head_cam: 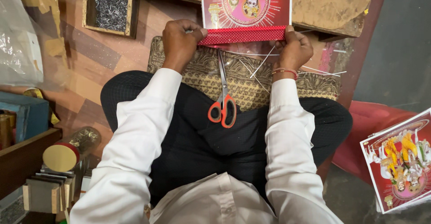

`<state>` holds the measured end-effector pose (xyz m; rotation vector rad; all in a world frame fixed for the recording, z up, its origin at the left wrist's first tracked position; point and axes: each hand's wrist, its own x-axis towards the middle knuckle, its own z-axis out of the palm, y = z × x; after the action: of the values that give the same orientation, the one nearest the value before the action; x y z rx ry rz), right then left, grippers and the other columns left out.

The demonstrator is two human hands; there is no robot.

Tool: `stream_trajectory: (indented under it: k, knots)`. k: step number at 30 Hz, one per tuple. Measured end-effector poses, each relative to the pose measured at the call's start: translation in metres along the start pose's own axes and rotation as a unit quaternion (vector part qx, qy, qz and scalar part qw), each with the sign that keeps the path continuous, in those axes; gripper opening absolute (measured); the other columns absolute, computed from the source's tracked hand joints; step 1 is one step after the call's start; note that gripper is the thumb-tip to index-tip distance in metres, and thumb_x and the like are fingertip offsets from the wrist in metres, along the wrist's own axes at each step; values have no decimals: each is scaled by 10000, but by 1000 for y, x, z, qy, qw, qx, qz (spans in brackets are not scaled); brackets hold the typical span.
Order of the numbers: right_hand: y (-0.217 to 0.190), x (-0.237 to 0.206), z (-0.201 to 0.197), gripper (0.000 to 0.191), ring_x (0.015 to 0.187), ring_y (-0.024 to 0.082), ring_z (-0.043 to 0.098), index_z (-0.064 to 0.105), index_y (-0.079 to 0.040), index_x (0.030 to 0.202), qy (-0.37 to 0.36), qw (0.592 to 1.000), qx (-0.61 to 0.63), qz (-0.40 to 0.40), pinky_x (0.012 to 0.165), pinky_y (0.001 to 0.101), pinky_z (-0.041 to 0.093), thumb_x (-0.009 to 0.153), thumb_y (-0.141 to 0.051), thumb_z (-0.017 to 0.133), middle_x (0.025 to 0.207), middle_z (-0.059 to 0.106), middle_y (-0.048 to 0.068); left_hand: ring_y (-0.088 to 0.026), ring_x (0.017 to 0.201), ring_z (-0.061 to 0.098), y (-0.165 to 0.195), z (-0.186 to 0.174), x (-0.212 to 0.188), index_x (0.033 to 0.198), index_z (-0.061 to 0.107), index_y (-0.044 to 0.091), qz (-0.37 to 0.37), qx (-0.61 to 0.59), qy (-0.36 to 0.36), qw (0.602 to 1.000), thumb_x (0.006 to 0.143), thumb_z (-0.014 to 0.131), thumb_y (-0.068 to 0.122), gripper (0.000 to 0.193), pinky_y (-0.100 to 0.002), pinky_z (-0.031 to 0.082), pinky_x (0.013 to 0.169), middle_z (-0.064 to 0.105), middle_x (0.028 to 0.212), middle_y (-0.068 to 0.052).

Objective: The person assembles a religious card by cutting a clear plastic sheet and a red patterned border strip with scissors. They place the plastic sheet over a printed card, then attach the red border strip to the edges of the card and plastic assembly.

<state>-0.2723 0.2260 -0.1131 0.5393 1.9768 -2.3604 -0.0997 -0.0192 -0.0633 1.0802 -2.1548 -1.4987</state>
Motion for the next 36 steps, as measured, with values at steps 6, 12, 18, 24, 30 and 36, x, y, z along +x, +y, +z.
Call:
stream_trajectory:
  k: [6,12,18,24,30,36]
  knots:
    - [0,-2,1,176,501,214,692,625,38,786,-1,1000,10,4,428,317,588,883,-30,756,740,740,164,-204,675,743,3,-2,1,802,786,11,-33,-7,-21,999,766,878,136,159,-340,586,636,781,816,-131]
    - [4,7,4,171,577,161,708,670,39,869,44,996,-15,-71,505,312,634,781,16,815,771,727,113,-157,606,680,8,-3,1,744,766,-3,-37,-55,-26,997,745,870,77,131,-308,541,577,756,721,-112]
    - [4,24,-4,109,554,177,639,780,70,893,2,1000,-17,-3,476,281,520,799,24,751,746,733,123,-124,572,633,2,2,8,744,747,-15,-76,-189,-72,976,760,797,-7,53,-271,498,522,717,679,-77]
    - [-7,10,9,212,799,226,708,738,67,1044,38,962,-162,-218,716,327,557,843,2,744,943,758,140,-122,549,621,1,12,12,720,720,-16,-95,-221,-61,969,728,785,-23,66,-286,474,472,702,660,-88]
    - [-5,-110,39,523,1303,389,560,613,-16,1373,-302,636,-467,-535,1132,482,435,853,22,656,1375,615,199,-129,541,635,4,17,13,695,717,-9,-90,-178,-41,979,715,803,9,91,-292,483,488,694,617,-66]
    - [-26,-141,53,590,1376,368,523,541,15,1465,-335,551,-538,-543,1217,516,373,888,0,664,1430,557,205,-114,550,600,6,13,12,703,747,-7,-50,-174,-49,982,719,830,18,88,-282,464,487,697,625,-55]
